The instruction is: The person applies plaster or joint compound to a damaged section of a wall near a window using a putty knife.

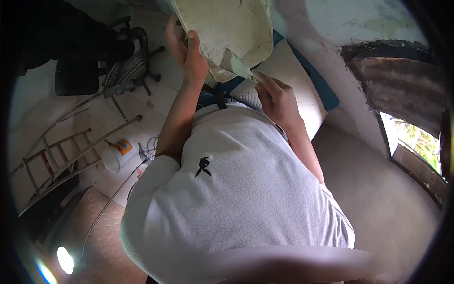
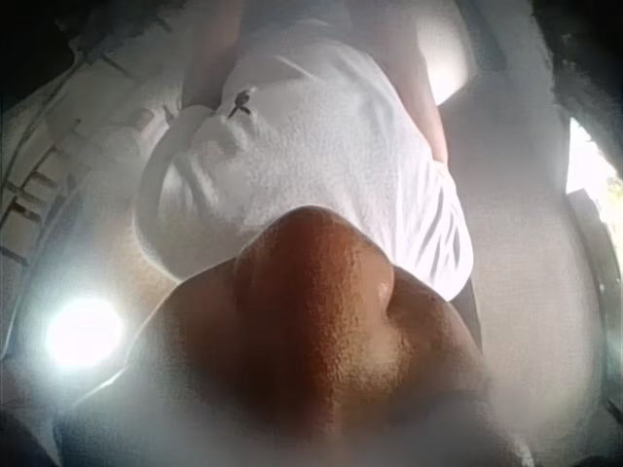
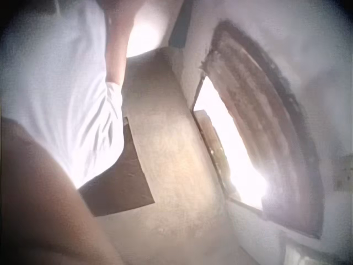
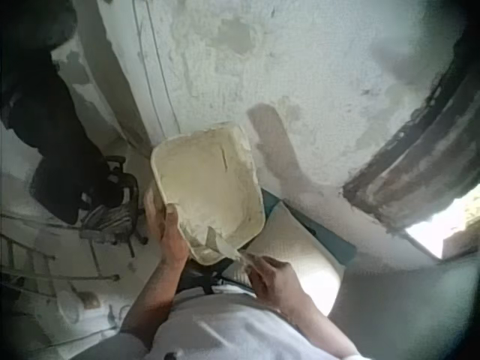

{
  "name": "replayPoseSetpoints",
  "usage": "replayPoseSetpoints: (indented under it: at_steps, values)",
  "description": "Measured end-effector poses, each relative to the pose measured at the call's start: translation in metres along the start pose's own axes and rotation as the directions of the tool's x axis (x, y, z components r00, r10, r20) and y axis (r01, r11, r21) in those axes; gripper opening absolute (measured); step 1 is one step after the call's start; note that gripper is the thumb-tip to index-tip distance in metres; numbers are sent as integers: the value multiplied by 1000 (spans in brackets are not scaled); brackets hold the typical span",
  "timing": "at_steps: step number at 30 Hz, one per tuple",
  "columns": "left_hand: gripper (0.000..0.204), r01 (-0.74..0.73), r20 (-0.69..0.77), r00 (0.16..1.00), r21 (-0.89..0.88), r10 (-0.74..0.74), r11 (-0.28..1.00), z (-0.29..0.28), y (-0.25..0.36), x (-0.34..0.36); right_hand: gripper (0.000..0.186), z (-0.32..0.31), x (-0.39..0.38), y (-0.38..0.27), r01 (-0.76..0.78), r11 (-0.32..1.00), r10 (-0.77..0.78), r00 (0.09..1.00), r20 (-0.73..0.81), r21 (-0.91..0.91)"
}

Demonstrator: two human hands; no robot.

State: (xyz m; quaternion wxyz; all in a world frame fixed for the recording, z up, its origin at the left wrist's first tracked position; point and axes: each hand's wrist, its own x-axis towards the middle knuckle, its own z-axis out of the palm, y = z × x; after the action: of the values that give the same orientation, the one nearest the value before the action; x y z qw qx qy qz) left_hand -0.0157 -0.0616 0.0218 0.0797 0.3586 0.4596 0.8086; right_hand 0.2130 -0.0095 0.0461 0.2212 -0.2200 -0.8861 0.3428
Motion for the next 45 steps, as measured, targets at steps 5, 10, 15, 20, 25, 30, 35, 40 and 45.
replayPoseSetpoints:
  at_steps: [5,10,15,20,25,30,35,40,45]
  values:
    - [65,-28,22,999,15,28,999,-5,3,3,34,1,8,-10,1,999,2,995,95,-34]
    - [64,-18,23,1000,62,16,998,-4,-2,1,33,-10,18,4,37,998,-44,989,142,53]
    - [62,15,62,998,147,-24,989,5,-11,-2,28,-18,26,18,-181,957,112,951,287,226]
    - [60,31,58,997,249,-47,968,6,-26,-4,30,-14,14,42,-428,765,284,895,345,481]
    - [59,99,-57,995,411,-83,906,1,-29,-1,25,-23,-2,61,-559,248,465,785,410,791]
    - [61,297,-173,949,219,-263,929,1,-27,-5,30,-60,-16,100,-271,544,431,902,12,794]
    - [62,380,-176,920,191,-349,905,5,-24,-10,44,-109,-10,131,13,982,-88,915,-393,-190]
    - [60,366,-166,925,150,-341,919,7,-27,-12,47,-144,-4,155,-37,713,-279,902,-331,-701]
    - [58,402,-171,912,201,-372,893,2,-28,-12,40,-166,5,176,-48,531,-389,873,-294,-846]
